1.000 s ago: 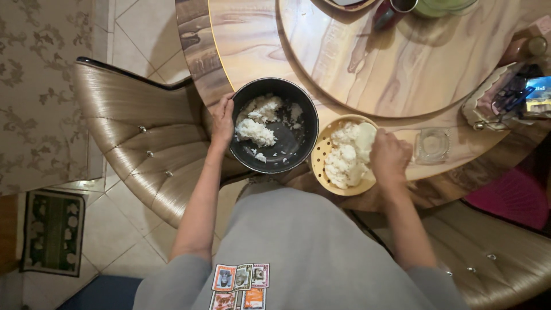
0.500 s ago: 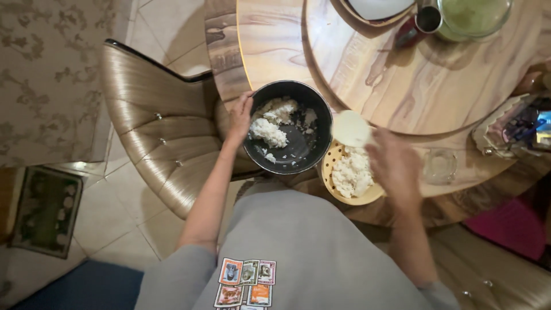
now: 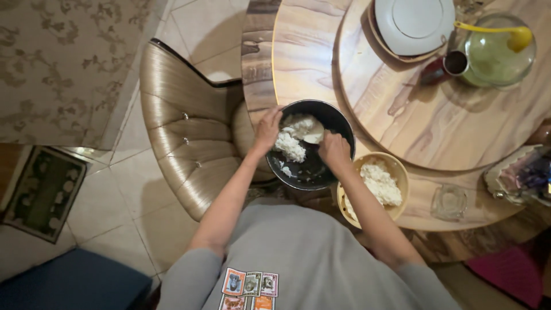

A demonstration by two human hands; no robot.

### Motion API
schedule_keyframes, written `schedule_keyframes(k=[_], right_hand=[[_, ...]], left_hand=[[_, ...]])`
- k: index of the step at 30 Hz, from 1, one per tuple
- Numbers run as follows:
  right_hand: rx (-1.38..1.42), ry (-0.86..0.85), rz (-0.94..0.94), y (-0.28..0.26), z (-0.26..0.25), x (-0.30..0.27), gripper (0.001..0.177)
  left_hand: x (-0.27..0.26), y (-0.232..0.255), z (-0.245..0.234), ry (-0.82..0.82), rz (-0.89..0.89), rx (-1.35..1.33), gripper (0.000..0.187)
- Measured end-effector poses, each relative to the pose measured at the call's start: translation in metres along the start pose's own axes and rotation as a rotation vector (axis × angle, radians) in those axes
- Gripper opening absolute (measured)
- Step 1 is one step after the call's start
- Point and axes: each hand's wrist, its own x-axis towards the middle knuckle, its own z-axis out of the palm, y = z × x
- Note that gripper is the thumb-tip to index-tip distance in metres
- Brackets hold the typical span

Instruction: Scooping cooked rice from a pot into a bowl using hands and a spatula

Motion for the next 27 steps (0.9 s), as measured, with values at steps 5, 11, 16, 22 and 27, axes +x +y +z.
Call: schedule_keyframes(k=[5, 11, 16, 22, 27], right_hand=[[0.077, -0.027, 0.024, -0.026, -0.025, 0.001, 0.038], [0.061, -0.045, 0.014, -0.032, -0.024, 0.004, 0.046], [0.05, 0.037, -0.087, -0.034, -0.023, 0.006, 0.041], [0.112, -0.108, -0.101, -0.042, 0.009, 0.004, 0.05], [0.332, -0.134, 0.021, -0.042, 0.004, -0.002, 0.04]], left_hand=[[0.003, 0.004, -0.001, -0.011, 0.024, -0.002, 0.032], [-0.001, 0.001, 0.005, 0.006, 0.039, 0.006, 0.033], [-0.003, 0.02, 0.001, 0.005, 0.053, 0.033, 0.034], [0.001, 0.026, 0.003, -0.049, -0.009, 0.076, 0.04], [0.001, 0.011, 0.007, -0.048, -0.039, 0.129, 0.039]])
